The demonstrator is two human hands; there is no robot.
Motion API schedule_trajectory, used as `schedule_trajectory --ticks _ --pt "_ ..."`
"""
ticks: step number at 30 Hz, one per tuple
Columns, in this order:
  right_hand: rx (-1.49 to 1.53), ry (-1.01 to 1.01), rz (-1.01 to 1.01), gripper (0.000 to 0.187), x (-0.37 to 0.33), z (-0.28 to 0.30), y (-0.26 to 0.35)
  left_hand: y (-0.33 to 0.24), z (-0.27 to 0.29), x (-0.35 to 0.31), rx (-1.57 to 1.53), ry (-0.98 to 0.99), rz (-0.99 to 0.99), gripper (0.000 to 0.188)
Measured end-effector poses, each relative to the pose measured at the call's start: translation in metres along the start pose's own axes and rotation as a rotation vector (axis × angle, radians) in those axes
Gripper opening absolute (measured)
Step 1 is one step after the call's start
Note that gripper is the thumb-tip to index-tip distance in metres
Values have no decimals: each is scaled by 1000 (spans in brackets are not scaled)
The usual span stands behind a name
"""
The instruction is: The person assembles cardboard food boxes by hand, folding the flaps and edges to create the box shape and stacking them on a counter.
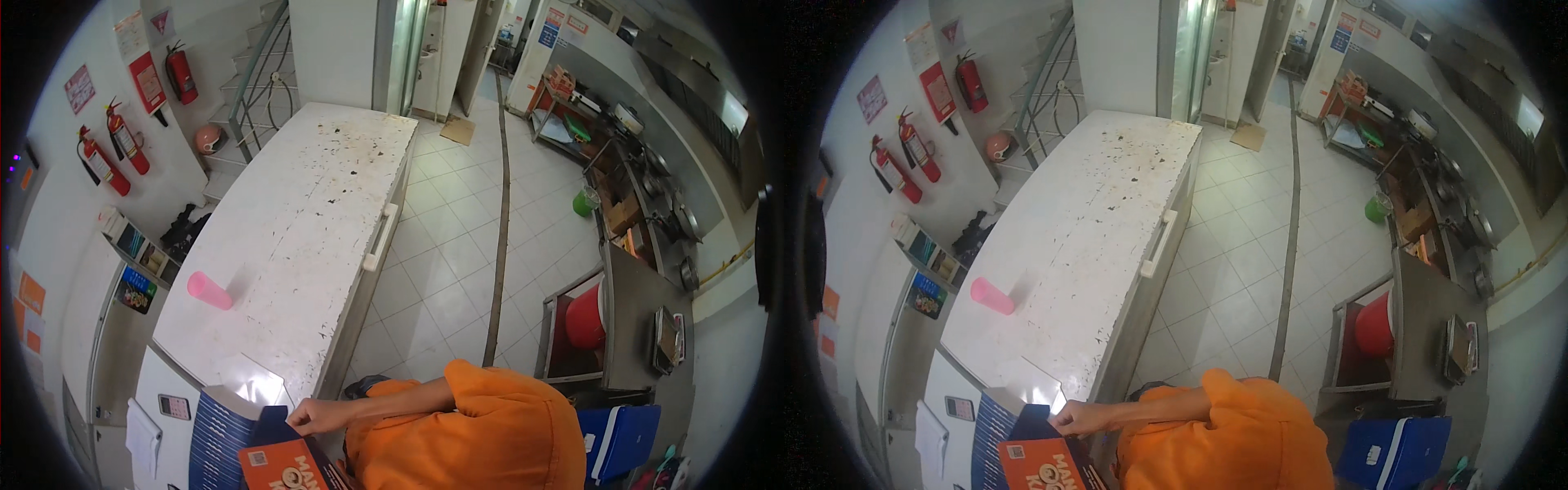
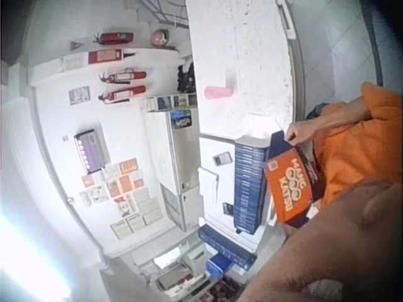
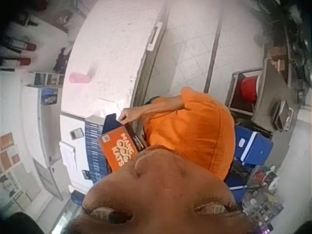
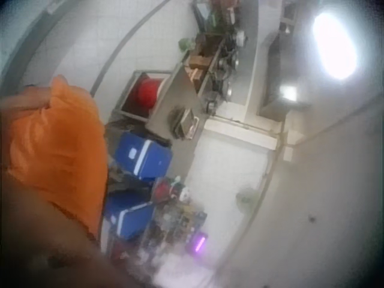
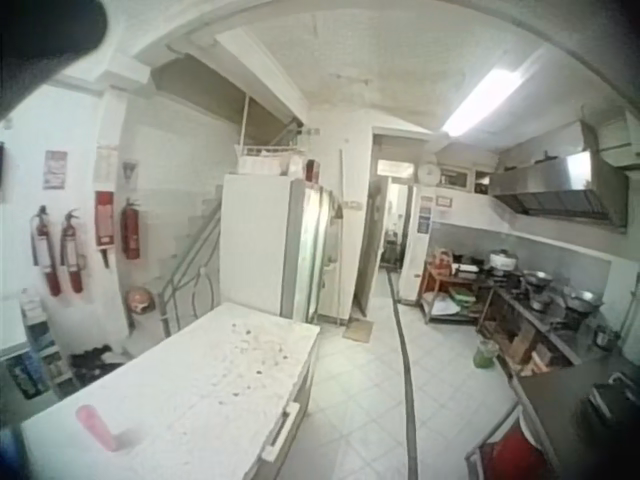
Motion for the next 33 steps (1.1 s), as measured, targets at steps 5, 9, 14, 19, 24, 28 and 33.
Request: schedule_trajectory --ticks 5,9,14,19,24,28,33 --pt "-146 179 -102 16 0 26 47 11 -36 20 -219 70 156 44" --pt "-209 11 -167 15 -4 46 51 18 -58 23 -354 119 239 44" --pt "-44 -87 -185 15 15 69 30 19 -60 26 -402 96 251 45" --pt "98 215 -10 62 -14 68 18 11 -21 28 -245 -60 89 46" --pt "-9 65 -240 68 -47 44 5 -6 28 -3 351 168 -123 60" --pt "-237 275 28 65 -37 3 26 -8 67 -16 -77 384 -1 99" --pt "-201 473 27 53 -47 -61 5 -24 109 -49 -168 310 11 70"
Point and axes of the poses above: each hand's wrist, its own x-axis towards the middle knuckle, its own z-axis out of the back of the hand, y = z × x, the point moved 7 cm from there along x, towards the middle knuckle, and after that the axes turned 12 degrees about -z, right-handed, at the moved point
